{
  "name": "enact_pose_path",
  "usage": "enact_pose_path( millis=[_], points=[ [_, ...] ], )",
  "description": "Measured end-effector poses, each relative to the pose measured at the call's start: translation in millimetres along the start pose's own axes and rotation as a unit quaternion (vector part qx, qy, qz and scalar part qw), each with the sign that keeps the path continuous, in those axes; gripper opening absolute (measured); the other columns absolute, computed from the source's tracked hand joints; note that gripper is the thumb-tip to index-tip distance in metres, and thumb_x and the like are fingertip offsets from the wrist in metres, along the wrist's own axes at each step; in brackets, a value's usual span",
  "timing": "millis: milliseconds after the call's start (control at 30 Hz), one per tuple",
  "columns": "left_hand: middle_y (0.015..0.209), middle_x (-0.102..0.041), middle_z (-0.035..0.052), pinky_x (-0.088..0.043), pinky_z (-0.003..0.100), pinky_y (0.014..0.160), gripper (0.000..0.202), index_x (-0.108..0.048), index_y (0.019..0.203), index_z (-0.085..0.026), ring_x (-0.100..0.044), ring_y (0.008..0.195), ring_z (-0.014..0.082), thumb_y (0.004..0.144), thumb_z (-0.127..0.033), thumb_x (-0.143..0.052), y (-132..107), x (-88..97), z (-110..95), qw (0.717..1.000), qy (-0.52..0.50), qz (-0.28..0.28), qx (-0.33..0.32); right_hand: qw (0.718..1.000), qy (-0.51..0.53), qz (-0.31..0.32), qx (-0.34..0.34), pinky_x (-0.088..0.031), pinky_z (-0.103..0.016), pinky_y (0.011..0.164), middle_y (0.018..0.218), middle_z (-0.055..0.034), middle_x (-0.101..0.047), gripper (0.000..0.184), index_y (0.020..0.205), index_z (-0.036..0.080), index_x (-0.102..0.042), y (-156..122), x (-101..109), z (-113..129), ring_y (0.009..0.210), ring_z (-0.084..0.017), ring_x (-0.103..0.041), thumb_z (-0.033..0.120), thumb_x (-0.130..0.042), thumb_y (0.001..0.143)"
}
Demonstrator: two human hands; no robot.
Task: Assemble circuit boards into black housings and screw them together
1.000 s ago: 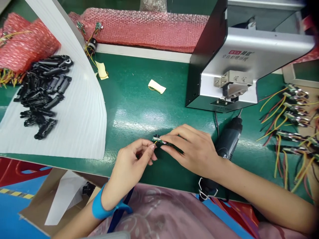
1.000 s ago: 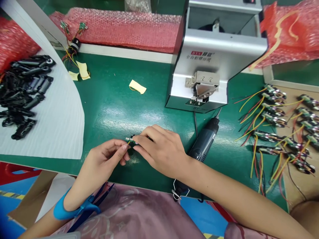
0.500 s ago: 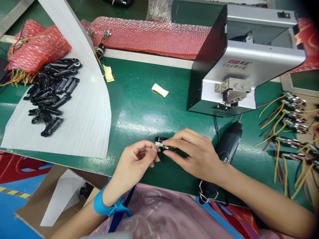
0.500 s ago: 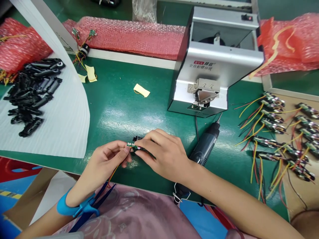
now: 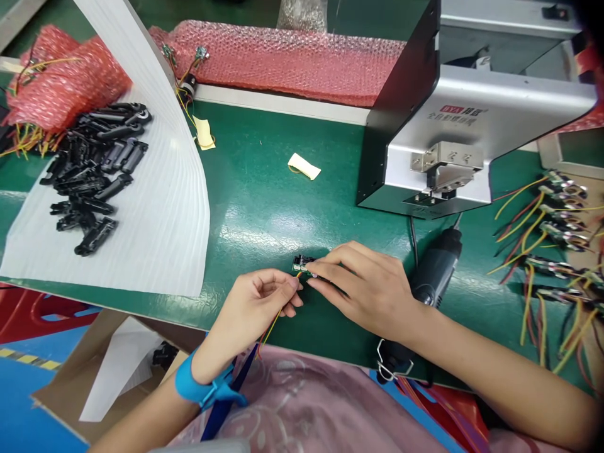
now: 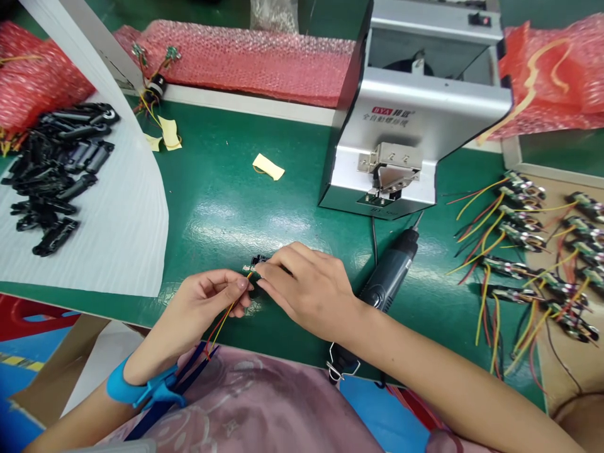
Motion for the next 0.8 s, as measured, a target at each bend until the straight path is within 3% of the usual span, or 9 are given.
enact_pose_path(
  millis=[300,533,800],
  points=[
    [0.059,-0.063,0.0004,-0.044,0.021,0.051,0.027,-0.057,0.067,-0.016,-0.057,0.051,0.0108,0.083,-0.037,-0.057,8.9,4.0,-6.6,0.993,0.119,-0.01,-0.023,0.998,-0.058,0.0,0.009,-0.035,-0.027,0.058,0.078,-0.0002,-0.064,0.014,0.092,0.019,-0.066,6.1,-2.8,4.0,0.072,-0.012,-0.055,0.025,-0.054,0.088],
    [0.055,-0.063,0.0019,-0.042,0.019,0.044,0.029,-0.057,0.063,-0.014,-0.054,0.044,0.0095,0.08,-0.037,-0.06,21.1,-2.0,-3.4,0.995,0.087,0.031,0.032,0.996,-0.087,0.037,0.001,-0.033,-0.028,0.056,0.078,-0.0007,-0.063,0.012,0.09,0.018,-0.067,9.8,-11.8,1.5,0.072,-0.013,-0.053,0.022,-0.057,0.087],
    [0.058,-0.065,0.0033,-0.047,0.016,0.048,0.026,-0.059,0.064,-0.011,-0.058,0.048,0.0085,0.083,-0.028,-0.057,22.5,-5.7,-0.5,0.992,0.086,0.056,0.074,0.995,-0.079,0.053,0.006,-0.032,-0.028,0.055,0.079,-0.0029,-0.063,0.015,0.095,0.016,-0.067,8.2,-17.0,-0.3,0.073,-0.015,-0.053,0.022,-0.054,0.088]
  ],
)
Point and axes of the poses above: each hand's wrist, its own y-axis towards the middle knuckle, its own x-axis out of the back of the hand, z = x × y, the point moved 10 cm from there along y, towards the middle knuckle
